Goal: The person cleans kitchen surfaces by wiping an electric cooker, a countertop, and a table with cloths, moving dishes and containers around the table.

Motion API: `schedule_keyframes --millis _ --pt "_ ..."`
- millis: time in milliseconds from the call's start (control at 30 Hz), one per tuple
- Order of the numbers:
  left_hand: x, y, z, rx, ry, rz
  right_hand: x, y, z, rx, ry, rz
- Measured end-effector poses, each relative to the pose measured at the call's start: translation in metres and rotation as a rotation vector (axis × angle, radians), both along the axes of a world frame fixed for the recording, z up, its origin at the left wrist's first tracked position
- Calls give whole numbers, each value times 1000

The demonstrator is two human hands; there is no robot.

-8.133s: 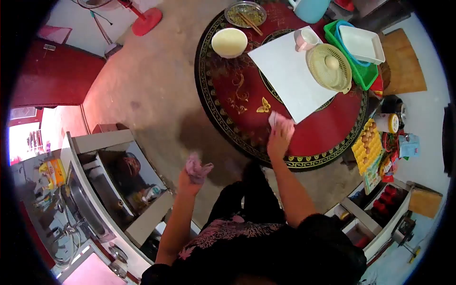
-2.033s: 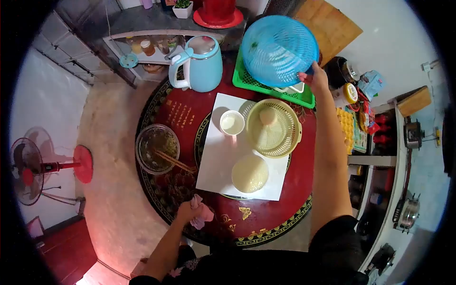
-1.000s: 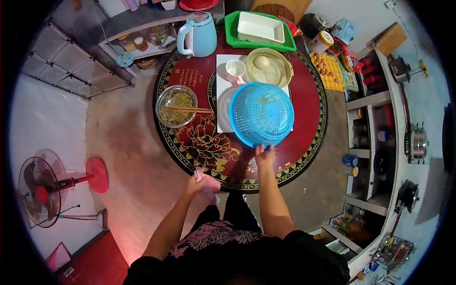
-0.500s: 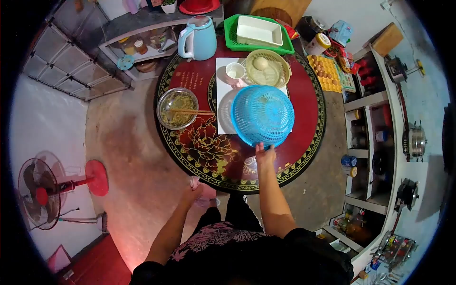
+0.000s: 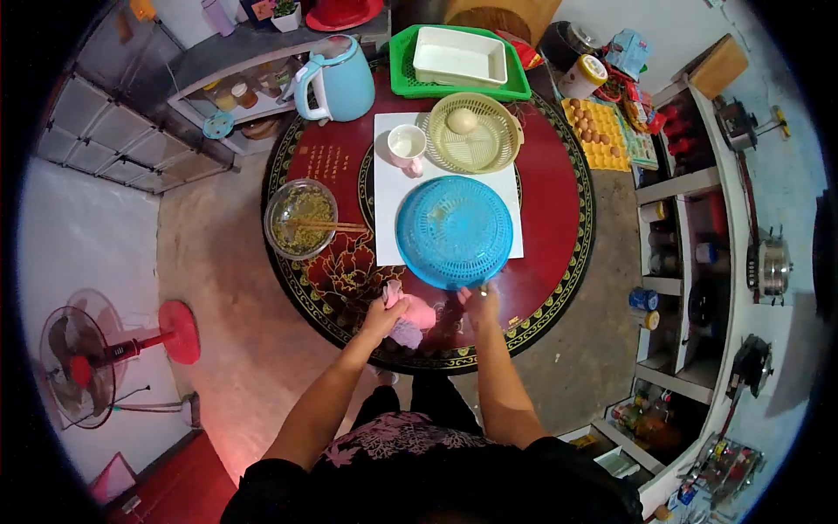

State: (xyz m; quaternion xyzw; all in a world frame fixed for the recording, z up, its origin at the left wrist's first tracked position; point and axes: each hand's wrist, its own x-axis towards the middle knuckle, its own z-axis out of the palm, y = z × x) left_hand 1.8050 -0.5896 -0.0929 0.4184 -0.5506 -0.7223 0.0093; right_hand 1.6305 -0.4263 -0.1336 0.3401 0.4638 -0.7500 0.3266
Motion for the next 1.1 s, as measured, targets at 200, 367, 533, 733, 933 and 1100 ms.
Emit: schedule_keyframes --millis 200,367,533,733,933,1100 --pt "-2 8 -15 52 -72 40 -127 15 -11 808 965 -44" --pt "9 10 -6 187 -275 48 -252 -75 16 824 851 577" --pt "5 12 22 149 -348 111 -292 -111 -2 574 690 691" --pt "27 19 -40 29 -192 97 -294 -87 42 501 920 406" --pt "3 0 12 197 -499 46 -235 -23 158 503 839 698" --pt "15 10 -8 162 -200 209 -167 8 169 520 719 913"
